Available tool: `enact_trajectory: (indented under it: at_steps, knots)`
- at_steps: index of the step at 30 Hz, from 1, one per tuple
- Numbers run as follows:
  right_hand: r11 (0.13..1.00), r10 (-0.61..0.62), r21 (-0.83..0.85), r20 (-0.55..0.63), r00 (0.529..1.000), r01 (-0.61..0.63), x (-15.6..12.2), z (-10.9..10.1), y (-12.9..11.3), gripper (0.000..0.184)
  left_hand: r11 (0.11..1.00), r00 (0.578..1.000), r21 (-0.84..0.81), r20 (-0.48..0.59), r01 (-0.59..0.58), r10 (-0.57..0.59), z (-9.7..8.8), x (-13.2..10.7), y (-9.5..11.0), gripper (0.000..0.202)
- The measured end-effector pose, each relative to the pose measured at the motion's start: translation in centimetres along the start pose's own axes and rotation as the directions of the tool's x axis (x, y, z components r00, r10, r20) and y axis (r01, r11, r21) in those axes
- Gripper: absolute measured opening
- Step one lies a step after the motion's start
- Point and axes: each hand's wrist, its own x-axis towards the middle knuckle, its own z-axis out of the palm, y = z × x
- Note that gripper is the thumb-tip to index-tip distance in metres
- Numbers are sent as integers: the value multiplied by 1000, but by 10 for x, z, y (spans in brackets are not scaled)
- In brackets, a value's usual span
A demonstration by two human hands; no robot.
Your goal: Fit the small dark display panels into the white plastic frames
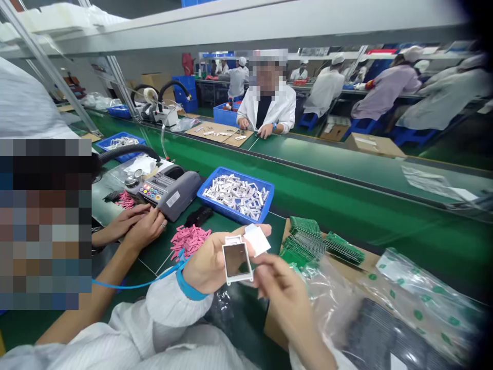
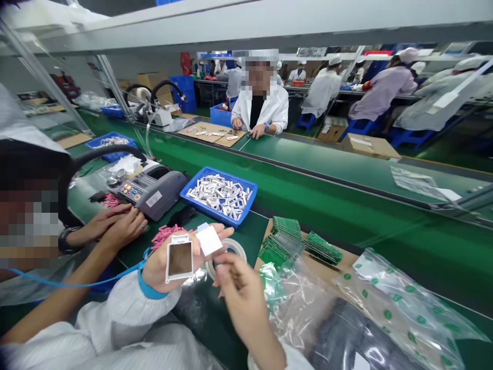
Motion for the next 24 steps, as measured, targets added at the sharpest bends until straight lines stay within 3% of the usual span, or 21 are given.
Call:
enact_trajectory:
  at_steps: [2, 5, 11, 14, 17, 19, 20, 22, 24]
  knots:
    - [929, 21, 371, -6, 1000, -17, 7, -12, -25, 25, 999, 998, 30, 63, -16, 14, 3, 1, 1, 42]
    - [767, 51, 632, 110, 993, -110, 13, -16, -43, 27, 998, 995, 65, 104, -12, 5, 8, 3, -1, 41]
    - [697, 171, 668, 200, 965, -262, 23, -13, -41, 26, 995, 992, 100, 121, 16, -28, 10, 5, -6, 43]
    - [745, 151, 631, 154, 976, -215, 23, -19, -41, 28, 996, 992, 94, 125, 3, -15, 11, 7, -4, 39]
    - [906, -15, 416, -146, 989, 75, 14, -28, -45, 19, 993, 995, 114, 99, -38, 27, 12, 8, -5, 35]
    - [956, -264, 38, -325, 908, 291, 4, -32, -48, 8, 986, 996, 151, 69, -71, 61, 13, 9, -8, 34]
    - [911, -410, -182, -332, 849, 369, 0, -33, -50, 10, 983, 996, 166, 54, -84, 76, 13, 10, -10, 34]
    - [720, -631, -520, -216, 745, 460, -7, -32, -52, 20, 981, 996, 175, 23, -89, 86, 13, 11, -15, 34]
    - [557, -728, -654, -87, 680, 512, -8, -29, -53, 24, 977, 995, 188, -4, -101, 104, 13, 12, -19, 35]
